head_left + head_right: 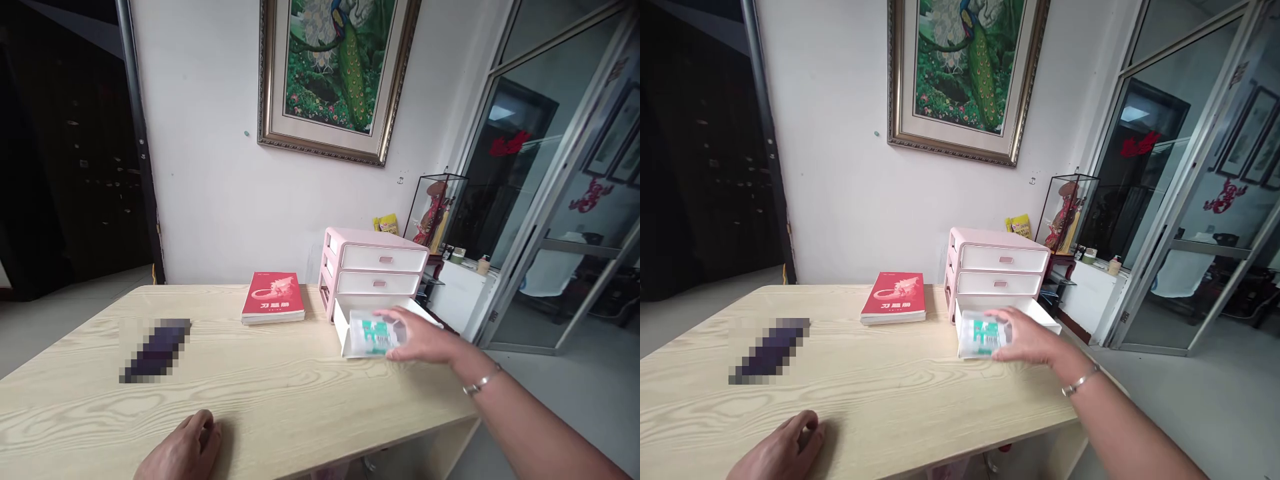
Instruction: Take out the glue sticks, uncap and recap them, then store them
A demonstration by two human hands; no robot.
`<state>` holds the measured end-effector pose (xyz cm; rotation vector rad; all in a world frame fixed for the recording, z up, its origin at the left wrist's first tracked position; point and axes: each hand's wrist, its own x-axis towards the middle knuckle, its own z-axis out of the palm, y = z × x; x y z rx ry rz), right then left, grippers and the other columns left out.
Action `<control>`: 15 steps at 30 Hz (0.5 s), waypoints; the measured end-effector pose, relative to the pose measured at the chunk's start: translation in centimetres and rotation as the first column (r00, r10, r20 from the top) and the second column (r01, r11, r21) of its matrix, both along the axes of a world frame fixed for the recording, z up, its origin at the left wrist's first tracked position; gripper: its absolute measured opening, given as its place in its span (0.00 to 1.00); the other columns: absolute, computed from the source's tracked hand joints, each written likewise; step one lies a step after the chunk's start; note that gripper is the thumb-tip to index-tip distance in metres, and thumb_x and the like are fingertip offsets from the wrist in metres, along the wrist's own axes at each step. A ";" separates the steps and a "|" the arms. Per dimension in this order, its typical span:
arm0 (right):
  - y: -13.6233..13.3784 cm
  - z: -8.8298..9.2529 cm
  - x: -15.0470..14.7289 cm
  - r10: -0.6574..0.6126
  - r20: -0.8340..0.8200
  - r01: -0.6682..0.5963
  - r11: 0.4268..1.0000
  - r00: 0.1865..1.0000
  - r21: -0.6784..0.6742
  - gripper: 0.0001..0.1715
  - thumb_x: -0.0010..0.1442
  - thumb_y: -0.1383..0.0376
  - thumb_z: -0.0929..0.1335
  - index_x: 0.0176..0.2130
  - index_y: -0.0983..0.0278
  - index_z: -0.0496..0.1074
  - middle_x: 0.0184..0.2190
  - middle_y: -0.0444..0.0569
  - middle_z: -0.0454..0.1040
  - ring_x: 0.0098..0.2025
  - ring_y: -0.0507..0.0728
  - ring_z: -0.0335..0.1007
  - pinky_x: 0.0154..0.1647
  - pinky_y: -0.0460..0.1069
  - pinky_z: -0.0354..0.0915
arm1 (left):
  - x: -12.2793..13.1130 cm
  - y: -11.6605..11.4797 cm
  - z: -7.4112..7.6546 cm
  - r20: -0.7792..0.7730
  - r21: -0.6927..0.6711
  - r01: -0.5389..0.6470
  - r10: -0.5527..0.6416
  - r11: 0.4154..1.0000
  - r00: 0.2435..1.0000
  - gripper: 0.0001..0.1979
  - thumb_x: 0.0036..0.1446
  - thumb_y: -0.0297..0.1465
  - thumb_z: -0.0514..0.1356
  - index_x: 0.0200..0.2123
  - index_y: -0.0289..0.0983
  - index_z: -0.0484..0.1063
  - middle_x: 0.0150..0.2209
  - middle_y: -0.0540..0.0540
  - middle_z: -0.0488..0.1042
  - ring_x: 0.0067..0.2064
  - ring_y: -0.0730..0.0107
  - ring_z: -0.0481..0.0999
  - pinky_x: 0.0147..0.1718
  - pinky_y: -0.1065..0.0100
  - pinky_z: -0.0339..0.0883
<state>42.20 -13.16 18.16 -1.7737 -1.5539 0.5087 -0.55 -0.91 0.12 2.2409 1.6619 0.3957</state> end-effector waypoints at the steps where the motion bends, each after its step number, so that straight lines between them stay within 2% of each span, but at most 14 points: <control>1: -1.1 -1.4 -0.9 0.019 -0.005 -0.019 1.000 1.000 -0.017 0.49 0.31 0.68 0.80 0.55 0.60 0.74 0.56 0.54 0.68 0.57 0.70 0.61 0.61 0.58 0.55 | 0.0 -0.1 0.2 -0.013 -0.001 0.001 -0.001 1.000 1.000 0.15 0.65 0.40 0.43 0.36 0.43 0.66 0.39 0.47 0.78 0.39 0.62 0.77 0.32 0.67 0.60; 3: -2.7 -5.0 -2.4 0.079 0.027 -0.077 0.994 0.996 -0.083 0.51 0.33 0.66 0.80 0.58 0.58 0.71 0.59 0.54 0.65 0.61 0.71 0.58 0.64 0.58 0.53 | 0.1 -0.1 0.4 -0.037 -0.004 0.004 -0.004 1.000 0.999 0.15 0.65 0.40 0.43 0.37 0.43 0.66 0.40 0.46 0.78 0.39 0.61 0.77 0.32 0.67 0.60; 6: -3.6 -10.3 -3.3 0.153 0.139 -0.143 0.986 0.978 -0.081 0.51 0.35 0.65 0.78 0.59 0.55 0.69 0.58 0.51 0.65 0.61 0.69 0.57 0.64 0.56 0.53 | 0.1 -0.1 0.5 -0.065 -0.026 -0.004 0.002 1.000 0.998 0.15 0.65 0.41 0.43 0.37 0.43 0.66 0.41 0.46 0.78 0.40 0.61 0.77 0.33 0.66 0.60; 8: -3.6 -12.7 -3.3 0.154 0.155 -0.143 0.986 0.976 -0.084 0.49 0.37 0.65 0.78 0.59 0.55 0.69 0.57 0.52 0.66 0.60 0.67 0.59 0.63 0.56 0.55 | 0.1 -0.1 0.5 -0.068 -0.028 -0.003 0.002 1.000 0.998 0.14 0.65 0.41 0.43 0.38 0.43 0.66 0.42 0.46 0.78 0.40 0.61 0.77 0.33 0.66 0.60; 12: -3.0 -14.3 -1.9 0.177 0.067 -0.170 0.981 0.982 -0.091 0.53 0.40 0.57 0.78 0.63 0.58 0.64 0.62 0.54 0.61 0.64 0.68 0.54 0.65 0.57 0.52 | 0.1 -0.2 0.3 -0.041 0.019 0.013 -0.012 1.000 0.999 0.15 0.66 0.40 0.43 0.38 0.43 0.66 0.41 0.46 0.78 0.40 0.62 0.78 0.33 0.67 0.61; 13: -2.6 -14.5 -1.2 0.143 0.041 -0.140 0.988 0.989 -0.065 0.50 0.43 0.55 0.77 0.62 0.59 0.64 0.63 0.55 0.60 0.64 0.68 0.53 0.65 0.57 0.52 | 0.0 -0.2 0.1 -0.039 0.024 0.013 -0.012 1.000 0.999 0.15 0.66 0.40 0.43 0.38 0.43 0.66 0.41 0.46 0.78 0.40 0.62 0.78 0.33 0.67 0.61; 15: -1.5 -15.1 0.4 -0.028 0.014 0.028 0.999 0.999 0.020 0.38 0.50 0.52 0.73 0.57 0.62 0.68 0.60 0.56 0.64 0.62 0.66 0.58 0.63 0.57 0.55 | 0.0 0.0 -0.4 -0.046 0.019 0.004 -0.003 1.000 0.999 0.14 0.65 0.40 0.43 0.38 0.43 0.66 0.41 0.47 0.77 0.39 0.62 0.77 0.33 0.67 0.60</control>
